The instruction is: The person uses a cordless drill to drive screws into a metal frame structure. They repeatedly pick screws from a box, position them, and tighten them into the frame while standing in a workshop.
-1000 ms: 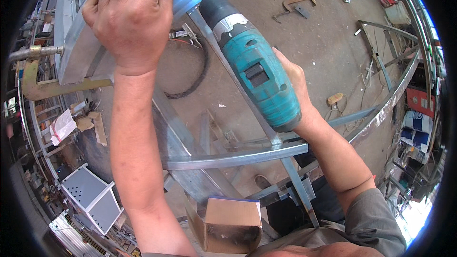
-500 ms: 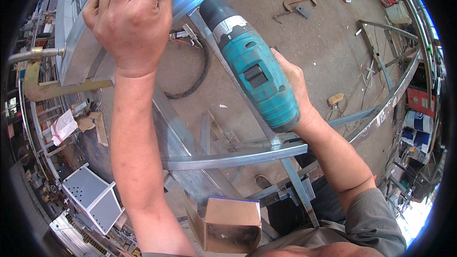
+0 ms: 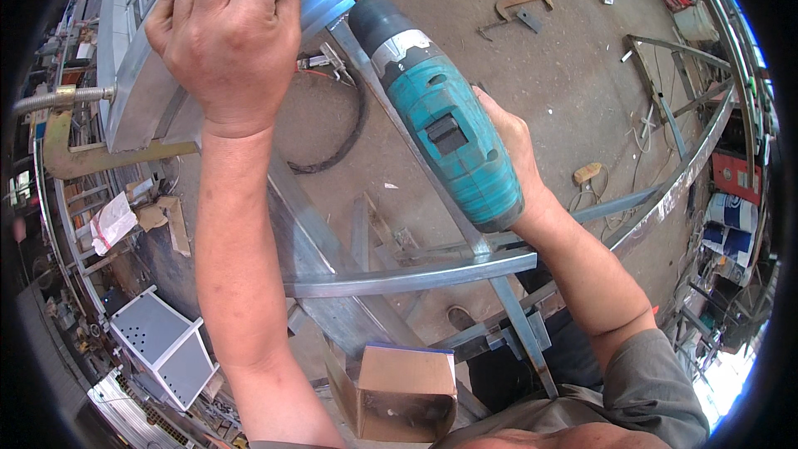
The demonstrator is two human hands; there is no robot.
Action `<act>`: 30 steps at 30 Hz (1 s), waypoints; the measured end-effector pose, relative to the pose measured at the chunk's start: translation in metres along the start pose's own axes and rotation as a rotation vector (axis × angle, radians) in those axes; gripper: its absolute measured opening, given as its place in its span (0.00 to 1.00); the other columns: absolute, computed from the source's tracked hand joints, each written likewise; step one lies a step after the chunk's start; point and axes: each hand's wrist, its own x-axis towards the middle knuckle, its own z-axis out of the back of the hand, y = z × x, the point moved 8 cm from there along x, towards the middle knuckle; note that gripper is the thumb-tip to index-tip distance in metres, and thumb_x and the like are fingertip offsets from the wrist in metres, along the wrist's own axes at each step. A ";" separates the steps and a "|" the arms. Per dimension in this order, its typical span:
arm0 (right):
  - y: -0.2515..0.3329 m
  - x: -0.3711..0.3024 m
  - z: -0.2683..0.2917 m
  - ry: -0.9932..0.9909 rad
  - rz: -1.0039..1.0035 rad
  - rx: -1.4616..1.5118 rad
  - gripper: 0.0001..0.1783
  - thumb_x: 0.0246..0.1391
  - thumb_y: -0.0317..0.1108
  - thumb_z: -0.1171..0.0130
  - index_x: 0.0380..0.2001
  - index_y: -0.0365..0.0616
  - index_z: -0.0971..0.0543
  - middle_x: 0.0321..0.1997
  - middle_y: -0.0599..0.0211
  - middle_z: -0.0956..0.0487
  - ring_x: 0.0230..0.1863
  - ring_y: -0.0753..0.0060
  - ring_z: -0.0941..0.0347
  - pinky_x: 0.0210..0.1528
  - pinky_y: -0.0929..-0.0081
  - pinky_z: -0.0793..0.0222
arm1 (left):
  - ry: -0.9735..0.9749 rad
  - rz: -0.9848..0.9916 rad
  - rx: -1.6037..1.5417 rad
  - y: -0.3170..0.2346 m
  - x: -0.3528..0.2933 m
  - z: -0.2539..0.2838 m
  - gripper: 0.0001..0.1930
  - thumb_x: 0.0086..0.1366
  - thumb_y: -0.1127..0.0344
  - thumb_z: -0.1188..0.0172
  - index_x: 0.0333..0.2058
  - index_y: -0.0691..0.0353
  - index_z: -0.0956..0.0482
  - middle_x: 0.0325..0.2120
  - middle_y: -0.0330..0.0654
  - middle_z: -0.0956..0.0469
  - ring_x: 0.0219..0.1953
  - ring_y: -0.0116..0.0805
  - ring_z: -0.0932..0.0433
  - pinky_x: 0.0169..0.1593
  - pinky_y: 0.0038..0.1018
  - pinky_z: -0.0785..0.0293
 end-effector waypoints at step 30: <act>0.006 0.007 -0.001 -0.023 0.058 -0.031 0.21 0.46 0.36 0.28 0.44 0.42 0.21 0.37 0.54 0.16 0.39 0.54 0.16 0.43 0.63 0.22 | 0.231 0.254 -0.075 0.000 0.021 0.008 0.12 0.42 0.70 0.25 0.21 0.58 0.23 0.56 0.44 0.19 0.56 0.44 0.22 0.57 0.41 0.33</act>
